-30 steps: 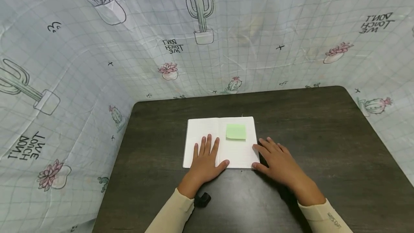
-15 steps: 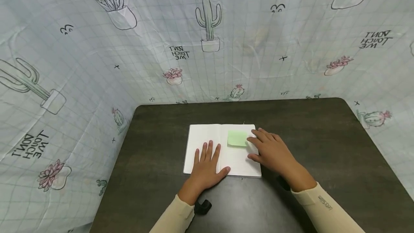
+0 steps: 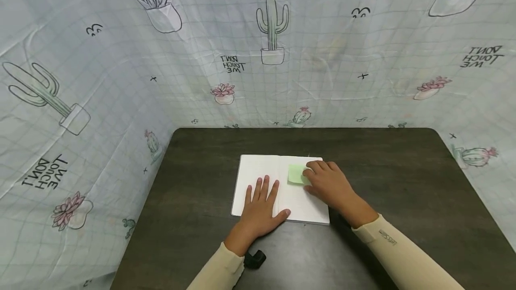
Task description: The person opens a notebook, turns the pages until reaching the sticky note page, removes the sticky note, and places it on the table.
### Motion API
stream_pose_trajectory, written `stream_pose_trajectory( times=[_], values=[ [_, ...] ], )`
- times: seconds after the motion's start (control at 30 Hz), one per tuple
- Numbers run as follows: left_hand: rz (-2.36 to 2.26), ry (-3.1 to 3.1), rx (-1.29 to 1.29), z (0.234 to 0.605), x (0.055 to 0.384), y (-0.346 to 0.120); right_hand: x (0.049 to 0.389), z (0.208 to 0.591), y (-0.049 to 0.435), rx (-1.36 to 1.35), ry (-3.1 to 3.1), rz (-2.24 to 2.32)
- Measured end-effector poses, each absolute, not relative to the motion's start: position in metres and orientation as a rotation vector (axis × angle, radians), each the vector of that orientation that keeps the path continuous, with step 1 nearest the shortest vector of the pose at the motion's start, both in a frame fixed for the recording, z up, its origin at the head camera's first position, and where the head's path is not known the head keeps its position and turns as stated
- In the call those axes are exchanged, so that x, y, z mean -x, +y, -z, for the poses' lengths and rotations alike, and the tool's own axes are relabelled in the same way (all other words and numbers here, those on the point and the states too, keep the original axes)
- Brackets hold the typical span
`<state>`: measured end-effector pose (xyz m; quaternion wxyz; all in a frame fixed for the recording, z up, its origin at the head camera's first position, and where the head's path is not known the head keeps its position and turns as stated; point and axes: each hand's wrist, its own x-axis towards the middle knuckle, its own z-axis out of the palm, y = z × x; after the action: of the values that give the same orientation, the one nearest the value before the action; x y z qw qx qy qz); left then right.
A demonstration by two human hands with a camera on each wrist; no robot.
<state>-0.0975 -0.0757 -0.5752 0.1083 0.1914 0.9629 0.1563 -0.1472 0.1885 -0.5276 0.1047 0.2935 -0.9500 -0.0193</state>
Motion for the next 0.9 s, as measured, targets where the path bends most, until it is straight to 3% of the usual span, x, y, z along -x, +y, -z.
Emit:
stream_pose_trajectory(
  times=[0.9],
  values=[
    [-0.454,2.813,-0.552,0.576,0.099,-0.076,0.159,0.531,0.201,-0.847,-2.630,0.013]
  ],
)
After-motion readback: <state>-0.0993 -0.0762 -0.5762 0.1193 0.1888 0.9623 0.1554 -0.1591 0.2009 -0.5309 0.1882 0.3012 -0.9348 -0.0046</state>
